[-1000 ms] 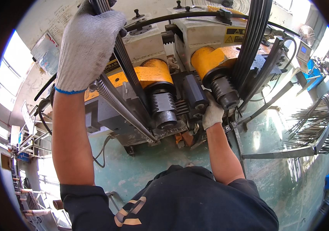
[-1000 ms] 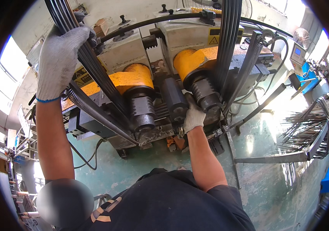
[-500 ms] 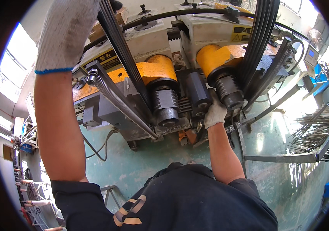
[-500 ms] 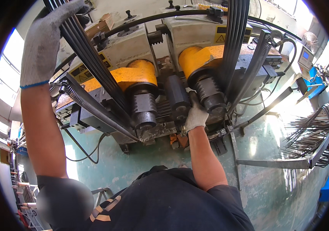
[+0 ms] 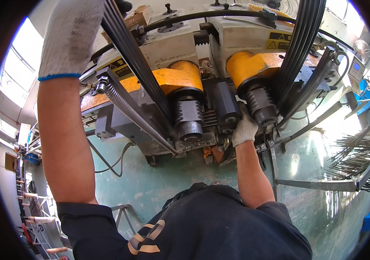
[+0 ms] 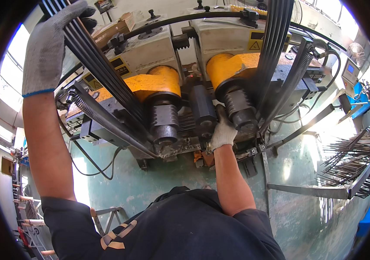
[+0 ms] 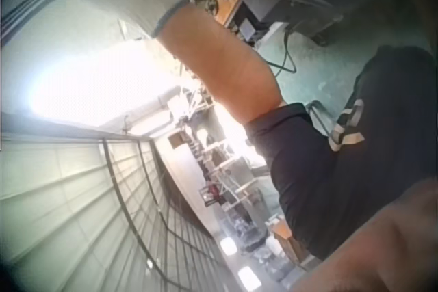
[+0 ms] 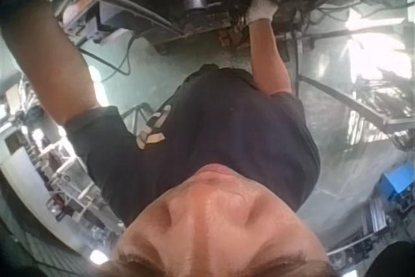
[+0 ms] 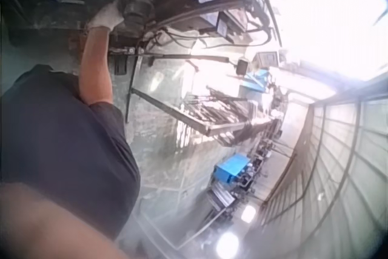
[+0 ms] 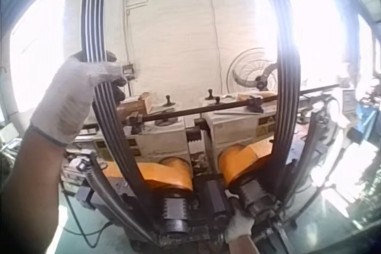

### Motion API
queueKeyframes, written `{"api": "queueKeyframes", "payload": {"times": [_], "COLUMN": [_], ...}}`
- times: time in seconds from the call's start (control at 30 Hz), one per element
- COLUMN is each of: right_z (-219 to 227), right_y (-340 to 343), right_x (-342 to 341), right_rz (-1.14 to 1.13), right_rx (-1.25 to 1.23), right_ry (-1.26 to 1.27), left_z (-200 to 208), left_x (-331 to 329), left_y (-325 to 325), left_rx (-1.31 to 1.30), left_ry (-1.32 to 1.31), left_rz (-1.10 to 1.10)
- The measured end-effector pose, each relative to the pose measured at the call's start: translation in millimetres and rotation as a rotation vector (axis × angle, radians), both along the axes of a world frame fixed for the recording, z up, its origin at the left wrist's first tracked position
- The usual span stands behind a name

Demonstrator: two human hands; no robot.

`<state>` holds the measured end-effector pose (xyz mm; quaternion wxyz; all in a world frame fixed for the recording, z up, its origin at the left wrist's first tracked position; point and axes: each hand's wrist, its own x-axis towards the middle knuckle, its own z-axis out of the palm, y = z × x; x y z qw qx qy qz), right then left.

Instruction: The person repeatedly feeds bundles of long metal rods into a yellow and grey bending machine, operates the machine to bend them, and then removes the bent rods to place them on a nearby rack. The process is repeated continuously throughout the clip.

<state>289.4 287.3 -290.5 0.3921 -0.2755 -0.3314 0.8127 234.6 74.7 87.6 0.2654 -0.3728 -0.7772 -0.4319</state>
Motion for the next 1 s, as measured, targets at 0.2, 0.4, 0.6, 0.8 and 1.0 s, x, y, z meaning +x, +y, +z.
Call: {"api": "queueKeyframes", "payload": {"times": [0.2, 0.4, 0.6, 0.8, 1.0], "right_z": [-61.7, -78.1, -76.1, -77.4, -41.1], "right_y": [5.0, 16.7, 12.8, 12.4, 2.1], "right_x": [-12.4, -7.6, -8.5, -8.7, 4.6], "right_rz": [0.014, 0.045, 0.086, 0.037, 0.093], "right_rx": [-0.003, -0.077, -0.003, 0.012, 0.000], "right_ry": [0.037, 0.065, 0.035, 0.013, -0.105], "left_z": [-29.9, -27.1, -22.1, -13.9, -16.7], "left_x": [-98.0, -30.4, -46.3, 17.1, -24.4], "left_y": [-67.0, -16.1, -49.5, -3.1, -27.7], "left_rx": [-0.579, -0.100, -0.686, -0.324, -0.402], "left_ry": [0.563, -0.074, 0.623, 0.040, 0.056], "left_rz": [0.313, 0.121, 0.342, 0.231, 0.298]}}
